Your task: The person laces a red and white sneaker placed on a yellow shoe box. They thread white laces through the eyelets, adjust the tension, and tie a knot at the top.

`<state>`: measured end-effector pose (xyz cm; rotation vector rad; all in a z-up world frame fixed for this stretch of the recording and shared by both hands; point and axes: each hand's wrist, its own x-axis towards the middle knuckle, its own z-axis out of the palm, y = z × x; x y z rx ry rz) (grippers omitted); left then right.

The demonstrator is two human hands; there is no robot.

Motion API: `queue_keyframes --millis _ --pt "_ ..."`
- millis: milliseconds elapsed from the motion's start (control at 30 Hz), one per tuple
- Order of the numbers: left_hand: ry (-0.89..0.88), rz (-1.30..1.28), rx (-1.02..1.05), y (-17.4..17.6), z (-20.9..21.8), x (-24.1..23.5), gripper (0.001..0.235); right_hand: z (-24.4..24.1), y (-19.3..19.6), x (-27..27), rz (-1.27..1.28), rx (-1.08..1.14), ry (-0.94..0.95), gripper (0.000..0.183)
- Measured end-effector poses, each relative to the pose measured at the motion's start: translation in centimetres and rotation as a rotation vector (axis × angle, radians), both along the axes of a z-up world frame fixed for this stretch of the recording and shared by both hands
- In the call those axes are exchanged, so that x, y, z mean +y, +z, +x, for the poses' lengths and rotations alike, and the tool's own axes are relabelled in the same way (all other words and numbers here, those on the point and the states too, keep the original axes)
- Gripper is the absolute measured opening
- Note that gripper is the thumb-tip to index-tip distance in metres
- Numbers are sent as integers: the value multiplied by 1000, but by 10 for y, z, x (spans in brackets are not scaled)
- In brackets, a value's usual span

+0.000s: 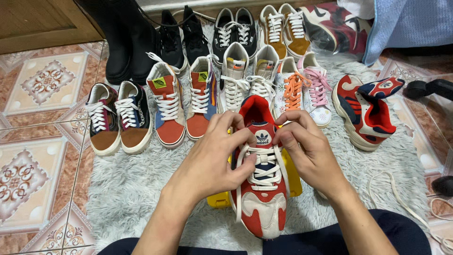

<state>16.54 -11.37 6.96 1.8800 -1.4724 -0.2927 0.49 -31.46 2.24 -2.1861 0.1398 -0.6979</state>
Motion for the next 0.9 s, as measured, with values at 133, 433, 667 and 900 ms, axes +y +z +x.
queue_keyframes --millis 133,433,667,900 --pt "16 17 -20 -7 1 -2 19 1 -10 -1 52 -3 12 41" --pt "-70 -57 191 -26 12 0 22 3 -15 -5 58 -24 12 39" --pt "-5 -47 153 -15 1 2 19 -10 -11 -4 204 -29 61 24" --pt "36 -60 140 -19 -6 0 19 -13 -23 -2 353 -92 63 15"
